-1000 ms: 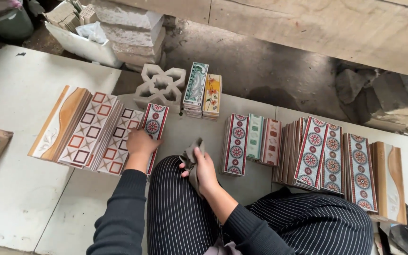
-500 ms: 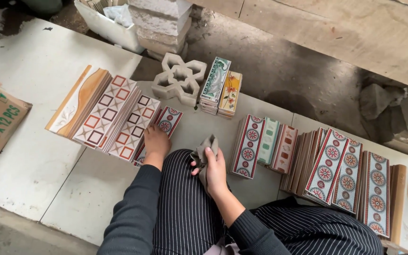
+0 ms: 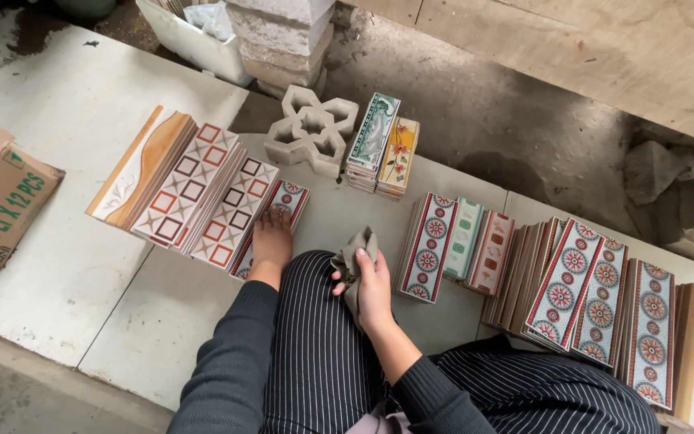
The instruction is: The person sits on the floor and wipes the surface of rectangular decorative tiles with a cloth. They pick up tiles one at a time from a stack, wipe them, and place them back down, repeating this process throughout the clip.
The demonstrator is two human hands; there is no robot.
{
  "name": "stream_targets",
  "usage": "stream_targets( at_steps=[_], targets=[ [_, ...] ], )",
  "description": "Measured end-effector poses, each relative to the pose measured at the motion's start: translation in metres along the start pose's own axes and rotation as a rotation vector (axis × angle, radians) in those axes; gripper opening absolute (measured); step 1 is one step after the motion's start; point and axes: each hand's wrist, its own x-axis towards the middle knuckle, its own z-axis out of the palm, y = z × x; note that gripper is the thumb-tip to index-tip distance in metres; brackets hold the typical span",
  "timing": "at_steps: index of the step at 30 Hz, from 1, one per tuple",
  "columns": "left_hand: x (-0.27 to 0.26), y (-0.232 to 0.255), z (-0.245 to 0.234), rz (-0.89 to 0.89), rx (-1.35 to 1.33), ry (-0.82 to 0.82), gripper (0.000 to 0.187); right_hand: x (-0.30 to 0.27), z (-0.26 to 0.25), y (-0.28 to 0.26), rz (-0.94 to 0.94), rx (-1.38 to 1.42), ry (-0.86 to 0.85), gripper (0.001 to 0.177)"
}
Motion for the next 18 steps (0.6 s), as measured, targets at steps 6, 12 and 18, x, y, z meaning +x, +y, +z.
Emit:
stream_targets(
  at_steps=[6, 12, 18],
  targets=[
    [-0.028, -0.012, -0.022, 0.106, -0.036, -0.078, 0.065, -0.002, -0.001, -0.001, -0.001, 0.019, -0.004, 0.023],
    [-0.088, -0.034, -0.09, 0.373, 0.096, -0.087, 0.053, -0.001, 0.0, 0.002, -0.013, 0.034, -0.018, 0.021],
    [-0.033, -0.033, 0.051, 0.413, -0.018, 0.283, 0.049, -0.005, 0.002, -0.002, -0.021, 0.024, -0.01, 0.019]
  ],
)
